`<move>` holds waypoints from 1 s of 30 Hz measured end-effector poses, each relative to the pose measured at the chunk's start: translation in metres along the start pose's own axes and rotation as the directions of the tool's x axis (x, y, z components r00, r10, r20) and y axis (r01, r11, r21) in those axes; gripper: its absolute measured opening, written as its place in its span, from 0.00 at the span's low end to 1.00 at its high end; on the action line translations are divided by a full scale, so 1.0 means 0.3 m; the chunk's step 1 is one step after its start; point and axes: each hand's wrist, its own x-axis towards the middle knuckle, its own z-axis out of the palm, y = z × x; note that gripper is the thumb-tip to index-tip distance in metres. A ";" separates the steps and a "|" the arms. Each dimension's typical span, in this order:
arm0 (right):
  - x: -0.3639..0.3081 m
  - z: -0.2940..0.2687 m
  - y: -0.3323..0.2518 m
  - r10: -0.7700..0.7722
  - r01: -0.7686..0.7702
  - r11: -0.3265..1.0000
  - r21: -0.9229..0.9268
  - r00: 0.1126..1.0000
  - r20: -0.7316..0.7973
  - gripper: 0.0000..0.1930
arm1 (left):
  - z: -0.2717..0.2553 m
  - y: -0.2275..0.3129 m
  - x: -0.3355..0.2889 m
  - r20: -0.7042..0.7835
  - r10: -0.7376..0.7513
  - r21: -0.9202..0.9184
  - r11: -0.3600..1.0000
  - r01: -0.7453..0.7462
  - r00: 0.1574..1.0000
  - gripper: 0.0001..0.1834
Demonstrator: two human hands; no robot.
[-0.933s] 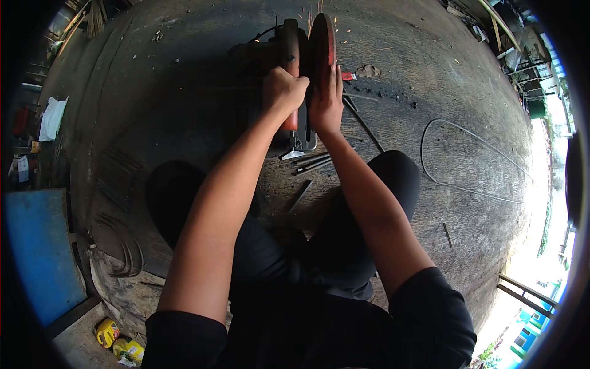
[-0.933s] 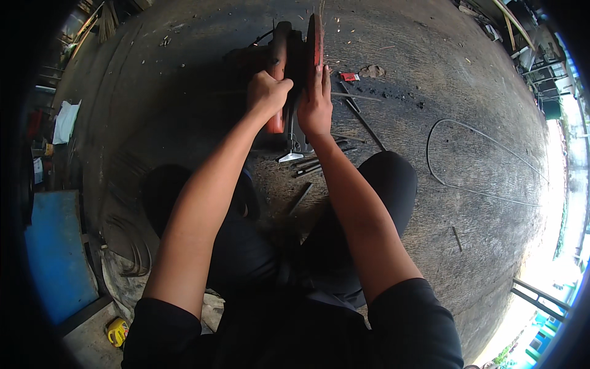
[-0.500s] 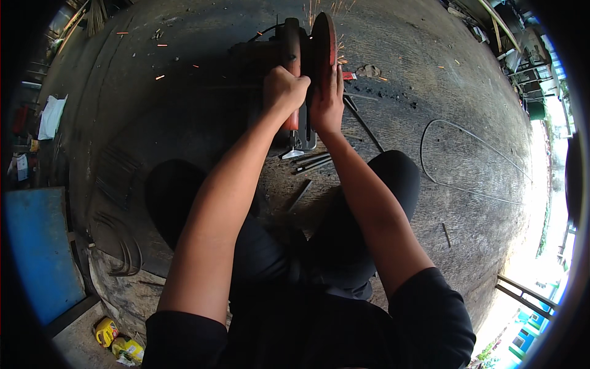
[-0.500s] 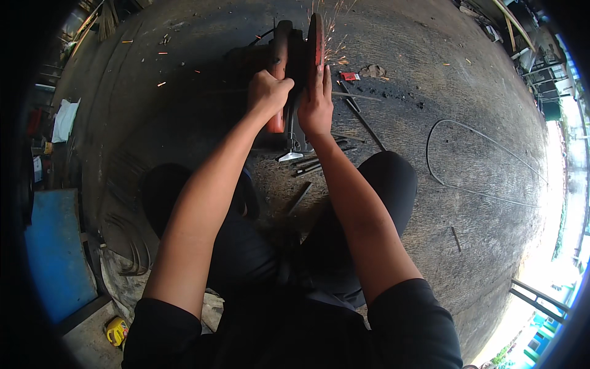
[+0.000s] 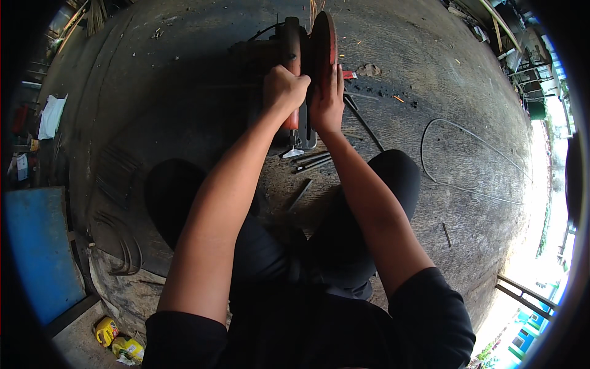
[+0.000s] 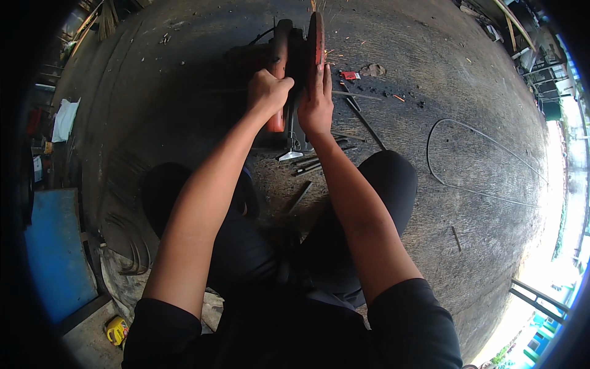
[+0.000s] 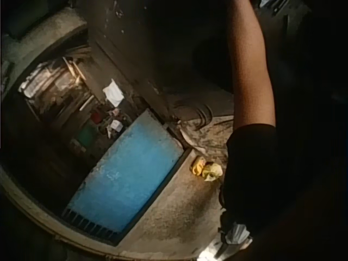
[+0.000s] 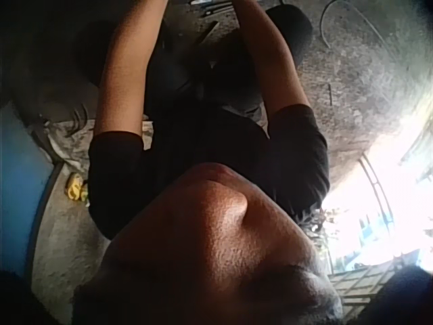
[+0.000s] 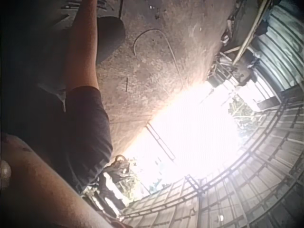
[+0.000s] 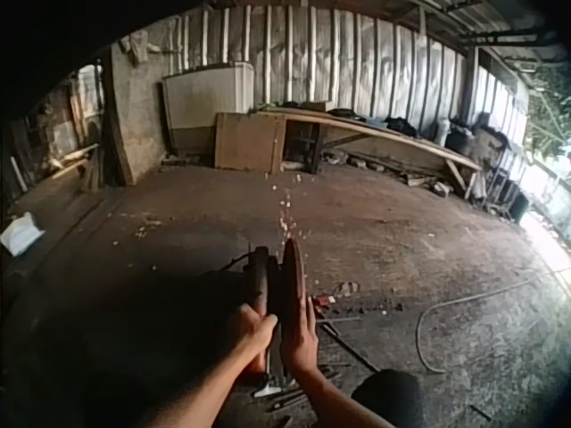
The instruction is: The person places a metal rod into a chop saw, secures it, and lowers the blade to cut the rod, then uses the side of the spinning blade to deburr the cut end of the metal rod.
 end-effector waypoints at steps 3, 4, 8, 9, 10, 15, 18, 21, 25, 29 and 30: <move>0.001 0.000 0.002 0.006 -0.006 1.000 -0.007 1.000 -0.003 0.34 | 0.010 -0.011 0.007 0.005 0.010 0.008 1.000 -0.010 1.000 0.19; 0.002 0.002 0.000 0.005 -0.005 1.000 -0.005 1.000 -0.003 0.34 | 0.018 -0.020 0.010 -0.029 0.022 0.015 1.000 -0.022 0.999 0.18; 0.001 0.002 0.002 -0.002 0.002 1.000 -0.008 1.000 -0.004 0.33 | 0.028 -0.030 0.014 -0.058 0.034 0.028 0.999 -0.033 0.998 0.18; 0.001 0.003 0.005 -0.011 0.011 1.000 -0.007 1.000 -0.006 0.33 | 0.029 -0.031 0.014 -0.058 0.034 0.029 0.999 -0.032 0.998 0.18; 0.000 0.004 0.007 -0.011 0.011 1.000 -0.007 1.000 -0.006 0.33 | 0.029 -0.032 0.014 -0.066 0.043 0.030 0.999 -0.041 0.997 0.18; -0.003 0.001 0.004 -0.004 0.004 1.000 -0.002 1.000 0.002 0.34 | 0.017 -0.016 0.012 -0.004 0.012 0.009 1.000 -0.012 1.000 0.19; -0.004 -0.001 -0.002 0.019 -0.019 0.999 0.026 1.000 0.010 0.34 | 0.011 -0.010 0.006 -0.012 0.014 0.020 1.000 -0.014 1.000 0.19; -0.003 0.004 0.002 0.011 -0.011 1.000 0.007 1.000 0.005 0.33 | 0.016 -0.016 0.009 -0.013 0.001 0.021 1.000 -0.001 1.000 0.19; -0.003 0.003 0.010 -0.015 0.015 1.000 -0.001 1.000 -0.005 0.33 | 0.028 -0.026 0.011 -0.067 0.043 0.043 0.998 -0.040 0.997 0.18; -0.005 0.005 0.005 0.000 0.000 1.000 0.003 1.000 -0.004 0.33 | 0.005 -0.009 0.001 0.007 0.011 0.005 1.000 -0.011 1.000 0.18; -0.005 0.004 0.003 0.014 -0.014 1.000 0.008 1.000 -0.002 0.33 | 0.006 -0.009 0.002 0.007 0.010 0.006 1.000 -0.010 1.000 0.18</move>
